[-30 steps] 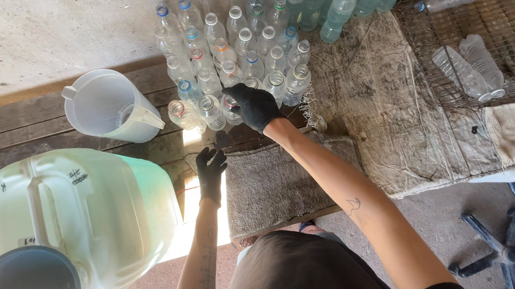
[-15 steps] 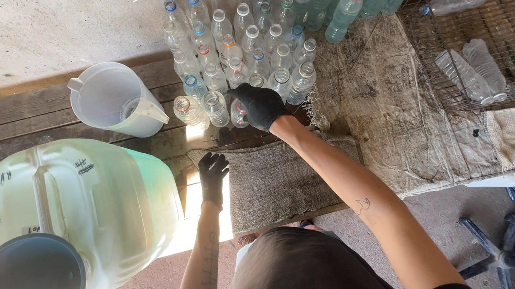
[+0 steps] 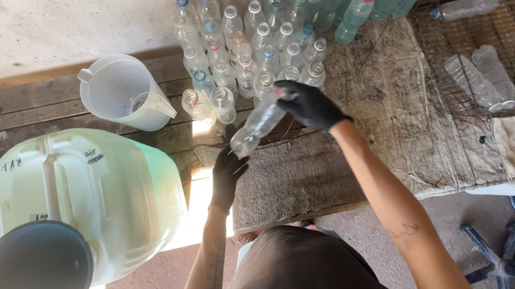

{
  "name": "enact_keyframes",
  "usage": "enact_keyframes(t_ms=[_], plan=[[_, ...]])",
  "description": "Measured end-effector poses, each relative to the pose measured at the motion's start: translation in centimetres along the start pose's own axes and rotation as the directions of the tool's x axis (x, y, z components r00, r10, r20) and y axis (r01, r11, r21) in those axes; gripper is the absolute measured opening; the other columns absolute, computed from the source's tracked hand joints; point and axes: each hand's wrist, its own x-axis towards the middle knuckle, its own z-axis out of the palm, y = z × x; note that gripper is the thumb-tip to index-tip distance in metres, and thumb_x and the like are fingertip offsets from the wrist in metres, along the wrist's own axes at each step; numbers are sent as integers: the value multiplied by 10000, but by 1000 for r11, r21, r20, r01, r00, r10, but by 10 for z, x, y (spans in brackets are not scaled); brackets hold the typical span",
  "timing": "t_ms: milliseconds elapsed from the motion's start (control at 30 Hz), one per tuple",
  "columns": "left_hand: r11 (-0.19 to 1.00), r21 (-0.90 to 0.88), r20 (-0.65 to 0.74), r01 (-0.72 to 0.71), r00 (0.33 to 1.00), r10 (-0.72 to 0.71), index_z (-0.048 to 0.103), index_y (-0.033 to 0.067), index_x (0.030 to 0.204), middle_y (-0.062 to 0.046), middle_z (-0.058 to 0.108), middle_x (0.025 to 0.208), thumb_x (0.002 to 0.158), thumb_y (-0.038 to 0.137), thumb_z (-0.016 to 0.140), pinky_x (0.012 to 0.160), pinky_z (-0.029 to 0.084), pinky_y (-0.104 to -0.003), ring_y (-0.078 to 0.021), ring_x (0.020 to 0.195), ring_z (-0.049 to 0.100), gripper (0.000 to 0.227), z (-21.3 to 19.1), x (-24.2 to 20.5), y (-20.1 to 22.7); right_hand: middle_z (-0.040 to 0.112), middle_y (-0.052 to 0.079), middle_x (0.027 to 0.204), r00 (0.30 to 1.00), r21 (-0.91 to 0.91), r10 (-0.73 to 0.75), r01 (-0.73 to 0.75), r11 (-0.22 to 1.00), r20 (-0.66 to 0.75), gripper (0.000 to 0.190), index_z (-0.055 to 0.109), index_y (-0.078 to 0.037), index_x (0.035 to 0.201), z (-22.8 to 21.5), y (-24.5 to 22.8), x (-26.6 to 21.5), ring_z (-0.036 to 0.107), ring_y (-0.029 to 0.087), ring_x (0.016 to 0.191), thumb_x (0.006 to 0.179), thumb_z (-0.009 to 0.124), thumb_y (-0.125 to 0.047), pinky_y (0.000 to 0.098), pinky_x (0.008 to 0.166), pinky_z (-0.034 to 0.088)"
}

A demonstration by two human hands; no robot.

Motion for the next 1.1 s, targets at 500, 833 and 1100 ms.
enact_keyframes(t_ms=[500, 833, 1100], plan=[[985, 146, 51, -94, 995, 87, 701, 23, 1082, -159, 720, 1020, 734, -136, 835, 890, 646, -445, -274, 935, 738, 405, 63, -29, -4, 697, 114, 1164, 948, 508, 274, -160, 846, -158, 428, 614, -138, 1419, -56, 19, -44, 714, 198, 915, 1077, 589, -394, 344, 816, 629], [934, 306, 287, -186, 953, 96, 647, 120, 1377, -178, 730, 1193, 844, -120, 740, 971, 591, -439, -324, 1115, 707, 592, 95, -90, 62, 684, 35, 1280, 949, 461, 255, -145, 876, -186, 433, 609, -217, 1419, -42, 0, -36, 675, 164, 1025, 1067, 567, -466, 329, 874, 598], [-51, 335, 850, -941, 279, 447, 638, 224, 1395, -216, 508, 1520, 881, 85, 765, 766, 639, -519, -451, 1142, 661, 548, 111, -120, 47, 617, 208, 1308, 917, 714, 149, 178, 677, -369, 453, 519, -167, 1427, -11, -50, -54, 691, 324, 1081, 1047, 544, -412, 508, 942, 608]])
